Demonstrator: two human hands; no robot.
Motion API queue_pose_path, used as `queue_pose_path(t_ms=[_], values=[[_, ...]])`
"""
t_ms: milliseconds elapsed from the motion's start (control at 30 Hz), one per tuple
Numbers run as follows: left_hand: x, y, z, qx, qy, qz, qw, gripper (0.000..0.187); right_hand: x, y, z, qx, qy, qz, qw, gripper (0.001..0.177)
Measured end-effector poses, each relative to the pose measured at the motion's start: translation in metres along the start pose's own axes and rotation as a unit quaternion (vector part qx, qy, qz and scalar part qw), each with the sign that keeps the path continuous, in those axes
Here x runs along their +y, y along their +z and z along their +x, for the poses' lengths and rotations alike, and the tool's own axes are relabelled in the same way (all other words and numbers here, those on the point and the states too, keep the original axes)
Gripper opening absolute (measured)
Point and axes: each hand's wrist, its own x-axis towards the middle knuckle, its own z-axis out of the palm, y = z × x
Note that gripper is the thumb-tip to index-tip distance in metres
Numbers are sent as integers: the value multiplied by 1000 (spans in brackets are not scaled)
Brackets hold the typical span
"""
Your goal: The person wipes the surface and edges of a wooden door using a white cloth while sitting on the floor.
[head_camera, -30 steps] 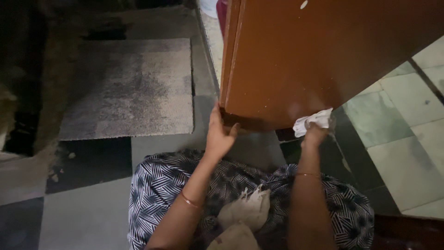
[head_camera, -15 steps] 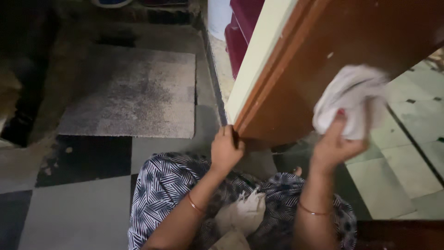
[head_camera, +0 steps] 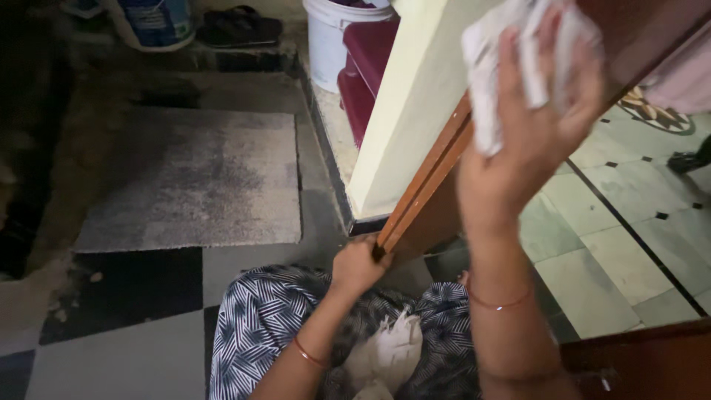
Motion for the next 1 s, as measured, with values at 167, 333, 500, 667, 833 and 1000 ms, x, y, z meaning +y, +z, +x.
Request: queue_pose_path(t_ms=[167,333,500,667,833,1000], values=[[-1,-9,4,-43,-27,2,999,56,-19,7,-63,-66,13,-21,998,41],[-12,-10,8,-52,-42,-13,998,64,-36,-4,-121,-180,15,-9,984,60],[-13,-10,10,-66,-76,-49,994,58,-40,8,-180,-250,20,7,968,65],[-23,1,16,-13,-125,-71,990,44,-29,30,-244,-299,-9,25,954,65],[-37,6,18,1,-151,-46,988,39,-21,56,-319,-320,-6,75,944,48],[-44,12,11,-129,-162,68,976,41,-5,78,-380,-445,-1,68,893,25]])
